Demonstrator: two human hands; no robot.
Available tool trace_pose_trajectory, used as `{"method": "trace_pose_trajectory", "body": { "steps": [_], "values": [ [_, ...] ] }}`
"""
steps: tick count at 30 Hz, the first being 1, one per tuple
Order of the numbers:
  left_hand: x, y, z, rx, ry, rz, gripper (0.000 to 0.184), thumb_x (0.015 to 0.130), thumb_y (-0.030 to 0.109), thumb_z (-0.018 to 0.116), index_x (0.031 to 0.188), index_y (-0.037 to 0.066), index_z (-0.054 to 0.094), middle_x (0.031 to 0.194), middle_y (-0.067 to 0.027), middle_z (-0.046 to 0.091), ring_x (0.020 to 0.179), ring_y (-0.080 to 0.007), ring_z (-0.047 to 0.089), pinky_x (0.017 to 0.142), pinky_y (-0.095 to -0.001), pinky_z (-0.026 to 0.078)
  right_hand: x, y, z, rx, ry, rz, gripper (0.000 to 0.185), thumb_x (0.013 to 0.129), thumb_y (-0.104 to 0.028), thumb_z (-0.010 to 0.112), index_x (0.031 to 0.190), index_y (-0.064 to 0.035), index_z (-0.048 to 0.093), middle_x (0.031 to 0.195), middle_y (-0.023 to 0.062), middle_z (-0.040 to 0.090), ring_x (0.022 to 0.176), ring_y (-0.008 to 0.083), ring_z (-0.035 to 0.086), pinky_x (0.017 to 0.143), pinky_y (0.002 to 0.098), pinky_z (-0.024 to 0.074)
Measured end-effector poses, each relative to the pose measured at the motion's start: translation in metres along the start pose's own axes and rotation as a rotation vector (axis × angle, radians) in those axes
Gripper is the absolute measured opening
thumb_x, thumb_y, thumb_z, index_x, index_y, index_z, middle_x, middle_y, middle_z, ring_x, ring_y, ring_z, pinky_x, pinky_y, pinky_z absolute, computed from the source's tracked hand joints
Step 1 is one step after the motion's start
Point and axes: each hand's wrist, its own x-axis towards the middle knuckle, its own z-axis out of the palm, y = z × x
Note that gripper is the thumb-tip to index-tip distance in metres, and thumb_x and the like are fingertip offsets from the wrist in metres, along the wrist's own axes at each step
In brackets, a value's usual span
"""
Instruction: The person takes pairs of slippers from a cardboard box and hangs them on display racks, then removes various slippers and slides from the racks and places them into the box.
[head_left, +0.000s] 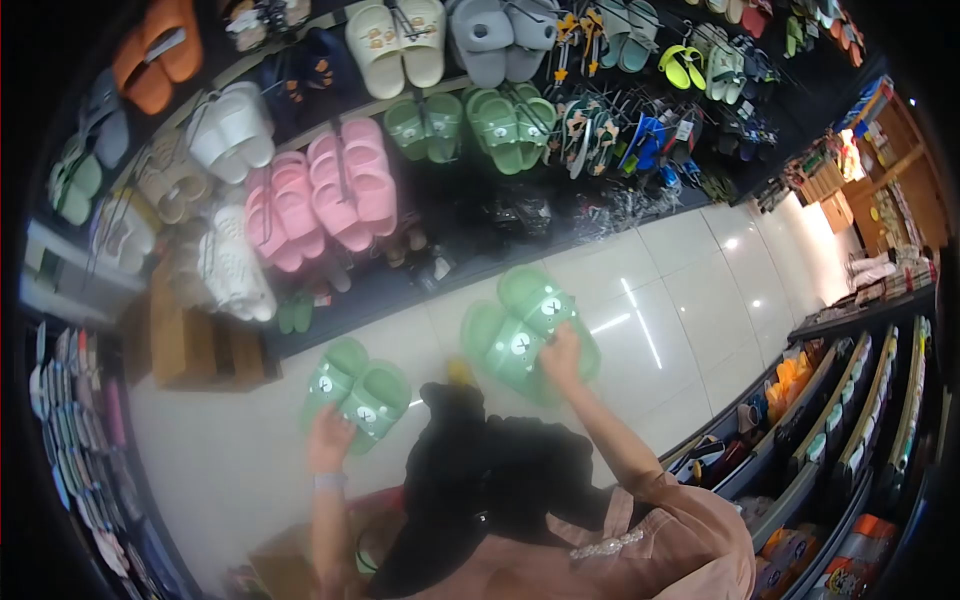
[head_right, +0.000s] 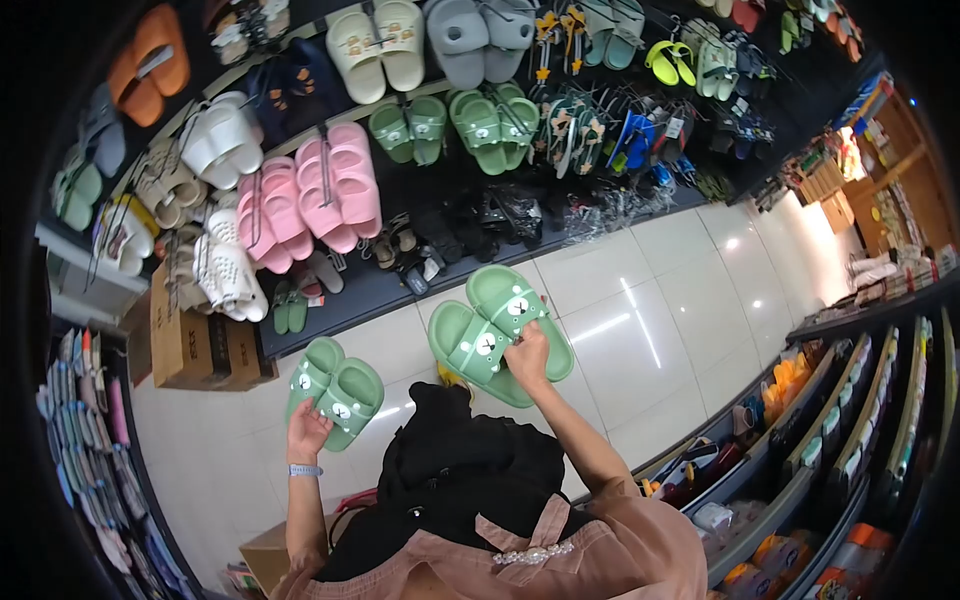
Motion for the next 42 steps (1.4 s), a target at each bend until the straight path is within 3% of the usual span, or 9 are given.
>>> {"method": "trace_pose_trajectory", "body": {
  "steps": [8,12,14,19,21,25,30,36,42],
  "values": [
    [0.110,0.040,0.113,0.075,-0.060,-0.170,0.022,0.081,0.014,0.054,0.102,0.008,0.049,0.102,-0.0082,0.051,0.097,-0.0221,0.048,0.082,-0.0350,0.038,0.104,-0.011,0.019,-0.036,0.133,0.144,0.017,0.061,0.004,0.056,0.077,0.0015,0.060,0.071,0.0124,0.054,0.055,0.0218,0.050,0.052,0.0311,0.0399],
    [0.168,0.045,0.118,0.031,-0.129,-0.212,0.023,0.081,0.013,0.055,0.103,0.007,0.048,0.100,-0.0084,0.049,0.094,-0.0233,0.047,0.083,-0.0365,0.038,0.141,0.012,0.039,-0.104,0.164,0.158,0.016,0.062,0.004,0.056,0.078,0.0020,0.058,0.071,0.0126,0.055,0.055,0.0215,0.050,0.052,0.0313,0.0397],
    [0.189,0.050,0.132,0.067,-0.117,-0.252,0.016,0.081,0.015,0.055,0.095,0.007,0.051,0.092,-0.0049,0.050,0.090,-0.0221,0.051,0.084,-0.0367,0.041,0.161,0.016,0.048,-0.070,0.219,0.221,0.017,0.061,0.003,0.056,0.078,0.0031,0.057,0.069,0.0132,0.054,0.055,0.0216,0.050,0.052,0.0318,0.0396],
    [0.203,0.041,0.179,0.077,0.021,-0.293,0.016,0.081,0.015,0.056,0.093,0.007,0.051,0.089,-0.0043,0.048,0.089,-0.0218,0.050,0.085,-0.0362,0.040,0.209,0.060,0.063,-0.096,0.285,0.184,0.016,0.059,0.002,0.055,0.075,0.0029,0.056,0.067,0.0150,0.054,0.054,0.0261,0.050,0.053,0.0344,0.0403],
    [0.214,0.038,0.190,0.031,-0.069,-0.305,0.025,0.083,0.013,0.052,0.105,0.005,0.044,0.104,-0.0095,0.043,0.095,-0.0245,0.044,0.087,-0.0420,0.037,0.235,0.082,0.067,-0.127,0.314,0.153,0.017,0.058,0.002,0.055,0.075,0.0026,0.056,0.066,0.0156,0.054,0.054,0.0281,0.051,0.053,0.0356,0.0407],
    [0.216,0.027,0.228,-0.018,-0.062,-0.284,0.015,0.082,0.015,0.054,0.094,0.007,0.051,0.089,-0.0046,0.048,0.088,-0.0223,0.050,0.085,-0.0366,0.040,0.285,0.109,0.075,-0.199,0.304,0.136,0.017,0.058,0.001,0.054,0.075,0.0028,0.056,0.071,0.0180,0.056,0.059,0.0333,0.053,0.056,0.0394,0.0421],
    [0.237,0.011,0.265,-0.061,-0.061,-0.241,0.015,0.083,0.015,0.053,0.095,0.006,0.051,0.091,-0.0052,0.048,0.090,-0.0227,0.049,0.085,-0.0370,0.040,0.343,0.142,0.084,-0.247,0.298,0.122,0.017,0.058,0.002,0.054,0.075,0.0037,0.057,0.074,0.0198,0.056,0.063,0.0365,0.053,0.059,0.0415,0.0427],
    [0.255,-0.010,0.302,-0.132,0.020,-0.235,0.013,0.084,0.011,0.048,0.096,0.006,0.049,0.097,-0.0096,0.046,0.090,-0.0246,0.046,0.085,-0.0418,0.039,0.380,0.142,0.076,-0.099,0.243,0.047,0.013,0.059,0.002,0.053,0.071,0.0042,0.054,0.072,0.0182,0.053,0.061,0.0348,0.051,0.055,0.0387,0.0409],
    [0.264,-0.025,0.327,-0.088,0.076,-0.234,0.008,0.085,0.014,0.050,0.090,0.007,0.049,0.090,-0.0049,0.047,0.088,-0.0207,0.047,0.085,-0.0369,0.040,0.404,0.140,0.084,0.008,0.215,-0.016,0.012,0.058,0.006,0.051,0.070,0.0055,0.051,0.070,0.0170,0.050,0.059,0.0323,0.049,0.053,0.0367,0.0393]
  ]
}}
